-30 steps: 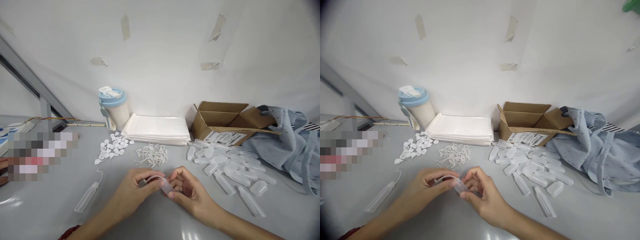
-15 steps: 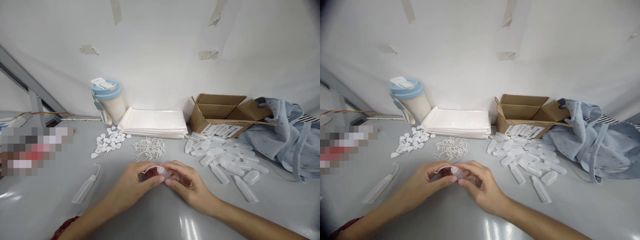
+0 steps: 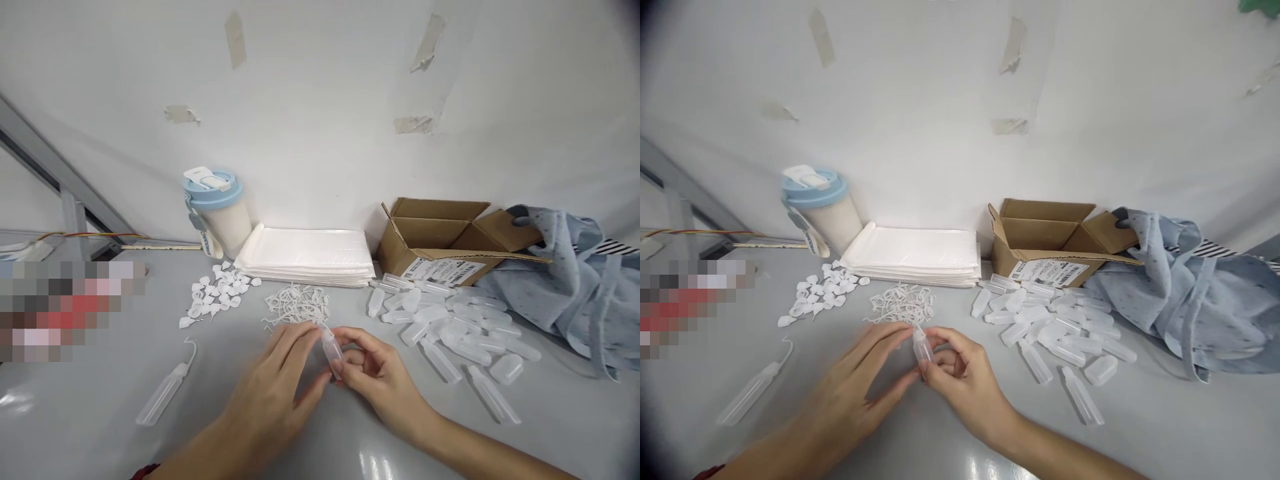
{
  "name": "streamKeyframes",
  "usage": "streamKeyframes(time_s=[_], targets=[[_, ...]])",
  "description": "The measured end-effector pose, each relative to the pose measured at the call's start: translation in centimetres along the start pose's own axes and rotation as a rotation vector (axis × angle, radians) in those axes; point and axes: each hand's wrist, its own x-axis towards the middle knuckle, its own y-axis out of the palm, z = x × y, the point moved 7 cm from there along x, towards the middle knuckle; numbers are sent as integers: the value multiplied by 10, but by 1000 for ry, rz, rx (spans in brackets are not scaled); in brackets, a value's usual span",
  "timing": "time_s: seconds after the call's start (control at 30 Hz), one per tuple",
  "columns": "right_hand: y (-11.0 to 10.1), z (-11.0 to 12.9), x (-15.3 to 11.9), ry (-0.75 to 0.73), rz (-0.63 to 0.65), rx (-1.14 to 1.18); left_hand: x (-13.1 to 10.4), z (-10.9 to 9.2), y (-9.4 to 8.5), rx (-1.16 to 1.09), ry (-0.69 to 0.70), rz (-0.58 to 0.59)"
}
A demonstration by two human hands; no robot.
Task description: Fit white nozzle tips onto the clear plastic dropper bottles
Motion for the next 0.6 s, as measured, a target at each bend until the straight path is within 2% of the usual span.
streamKeyframes(time_s=[0.1, 0.3, 0.47, 0.53, 0.6], targets=[[-1, -2, -1, 22, -5, 6, 1, -6, 3, -13, 24, 33], [3, -2, -2, 29, 10, -14, 2, -20, 5, 38, 144, -32], [5, -2, -2, 55, 12, 1, 1, -21, 4, -36, 111, -36], [5, 0, -2, 54, 12, -17, 3, -19, 2, -80, 76, 18], [4, 3, -2, 35, 3, -63, 4, -17, 1, -121, 54, 125]])
